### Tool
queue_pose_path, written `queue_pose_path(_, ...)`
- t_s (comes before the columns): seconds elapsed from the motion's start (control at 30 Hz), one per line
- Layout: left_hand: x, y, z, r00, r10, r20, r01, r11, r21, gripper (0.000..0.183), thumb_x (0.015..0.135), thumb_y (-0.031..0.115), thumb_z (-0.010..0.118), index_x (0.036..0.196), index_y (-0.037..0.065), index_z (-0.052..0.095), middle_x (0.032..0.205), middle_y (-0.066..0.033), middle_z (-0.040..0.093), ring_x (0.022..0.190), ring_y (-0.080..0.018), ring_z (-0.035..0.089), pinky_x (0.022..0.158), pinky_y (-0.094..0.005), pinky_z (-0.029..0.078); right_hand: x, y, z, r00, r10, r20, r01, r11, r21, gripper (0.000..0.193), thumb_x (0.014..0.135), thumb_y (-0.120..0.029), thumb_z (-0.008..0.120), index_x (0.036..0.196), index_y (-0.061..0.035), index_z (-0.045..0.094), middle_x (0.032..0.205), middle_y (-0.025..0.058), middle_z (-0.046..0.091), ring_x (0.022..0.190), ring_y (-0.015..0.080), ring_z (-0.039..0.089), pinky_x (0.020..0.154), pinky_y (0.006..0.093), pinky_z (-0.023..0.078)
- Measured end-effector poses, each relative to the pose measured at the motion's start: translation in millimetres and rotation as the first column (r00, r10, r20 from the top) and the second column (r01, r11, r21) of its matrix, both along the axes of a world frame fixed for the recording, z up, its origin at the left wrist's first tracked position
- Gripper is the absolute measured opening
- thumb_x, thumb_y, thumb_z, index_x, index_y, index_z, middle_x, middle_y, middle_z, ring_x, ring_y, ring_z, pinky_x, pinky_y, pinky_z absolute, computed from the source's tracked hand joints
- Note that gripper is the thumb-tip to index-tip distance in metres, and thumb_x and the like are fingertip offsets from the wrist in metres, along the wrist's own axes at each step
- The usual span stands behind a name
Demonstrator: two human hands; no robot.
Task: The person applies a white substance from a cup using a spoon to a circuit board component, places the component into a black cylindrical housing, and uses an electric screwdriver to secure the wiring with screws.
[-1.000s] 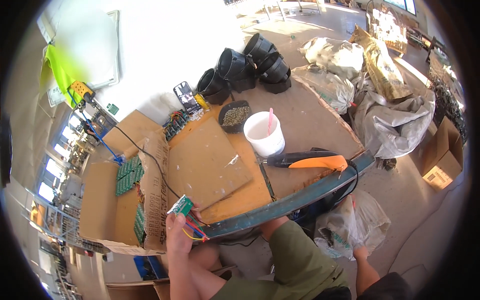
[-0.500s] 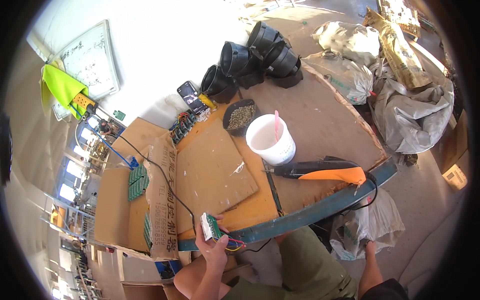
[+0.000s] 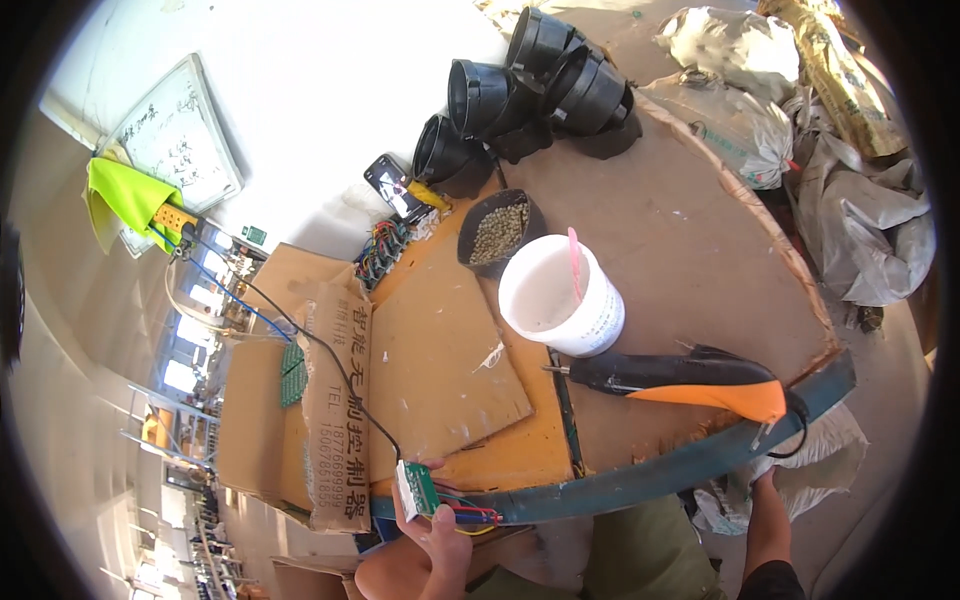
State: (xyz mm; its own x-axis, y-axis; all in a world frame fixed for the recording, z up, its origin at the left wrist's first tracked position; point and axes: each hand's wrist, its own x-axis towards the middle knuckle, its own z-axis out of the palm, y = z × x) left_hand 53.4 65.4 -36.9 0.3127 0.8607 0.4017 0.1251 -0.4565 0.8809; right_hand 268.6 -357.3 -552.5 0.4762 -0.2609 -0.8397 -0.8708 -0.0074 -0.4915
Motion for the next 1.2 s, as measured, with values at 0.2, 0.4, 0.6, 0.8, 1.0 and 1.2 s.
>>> queue_pose_path(0.2, 6.5, -3.8, -17.9, 0.984, 0.177, -0.029, -0.169, 0.970, 0.176, 0.090, 0.079, 0.062, 0.068, 0.131, -0.008, 0.045, 0.111, -0.0151, 0.063, 0.070, -0.0132, 0.058, 0.058, -0.0247, 0.049, 0.2, 5.0, -28.0, 0.999, 0.021, -0.028, -0.021, 1.000, -0.021, 0.032, 0.094, -0.037, 0.045, 0.109, -0.0207, 0.068, 0.086, 0.0024, 0.068, 0.066, 0.0183, 0.063, 0.055, 0.0356, 0.050)
queue_pose_path(0.4, 26.0, -8.1, -12.5, 0.973, 0.222, -0.056, -0.207, 0.956, 0.207, 0.084, 0.079, 0.050, 0.072, 0.134, -0.007, 0.042, 0.112, -0.0142, 0.062, 0.075, -0.0138, 0.058, 0.065, -0.0256, 0.050, -1.5, 20.2, -31.7, 0.997, 0.040, -0.060, -0.043, 0.998, -0.047, 0.032, 0.094, -0.038, 0.045, 0.109, -0.0207, 0.068, 0.087, 0.0025, 0.068, 0.067, 0.0185, 0.063, 0.056, 0.0361, 0.050)
queue_pose_path(0.6, 29.4, -3.8, -11.2, 0.960, 0.263, -0.097, -0.239, 0.948, 0.208, 0.085, 0.079, 0.048, 0.073, 0.135, -0.007, 0.040, 0.113, -0.0140, 0.061, 0.079, -0.0146, 0.057, 0.068, -0.0270, 0.049, -5.9, 24.0, -36.8, 0.995, 0.055, -0.086, -0.060, 0.996, -0.064, 0.032, 0.094, -0.038, 0.045, 0.109, -0.0207, 0.068, 0.088, 0.0025, 0.068, 0.068, 0.0187, 0.064, 0.057, 0.0365, 0.051)
queue_pose_path(0.8, 29.6, -3.0, -15.2, 0.951, 0.284, -0.119, -0.258, 0.946, 0.197, 0.087, 0.078, 0.047, 0.075, 0.137, -0.007, 0.039, 0.114, -0.0137, 0.060, 0.083, -0.0155, 0.057, 0.072, -0.0285, 0.048, -7.4, 21.5, -38.0, 0.993, 0.068, -0.093, -0.076, 0.994, -0.080, 0.032, 0.094, -0.038, 0.045, 0.109, -0.0207, 0.068, 0.088, 0.0025, 0.069, 0.070, 0.0190, 0.064, 0.058, 0.0369, 0.051)
queue_pose_path(1.0, 27.9, -3.8, -18.2, 0.949, 0.286, -0.132, -0.256, 0.945, 0.203, 0.088, 0.077, 0.045, 0.076, 0.138, -0.006, 0.038, 0.115, -0.0135, 0.059, 0.088, -0.0163, 0.056, 0.075, -0.0299, 0.048, -13.3, 25.8, -40.7, 0.992, 0.073, -0.103, -0.081, 0.994, -0.075, 0.033, 0.094, -0.039, 0.045, 0.109, -0.0207, 0.068, 0.089, 0.0026, 0.069, 0.071, 0.0192, 0.064, 0.059, 0.0373, 0.052)
queue_pose_path(1.2, 25.2, -6.0, -17.2, 0.948, 0.294, -0.125, -0.269, 0.946, 0.181, 0.090, 0.077, 0.043, 0.077, 0.140, -0.006, 0.036, 0.116, -0.0132, 0.058, 0.092, -0.0171, 0.055, 0.079, -0.0314, 0.047, -10.7, 29.7, -40.4, 0.992, 0.082, -0.096, -0.089, 0.994, -0.069, 0.033, 0.094, -0.039, 0.045, 0.109, -0.0207, 0.068, 0.090, 0.0026, 0.069, 0.072, 0.0194, 0.064, 0.060, 0.0377, 0.052)
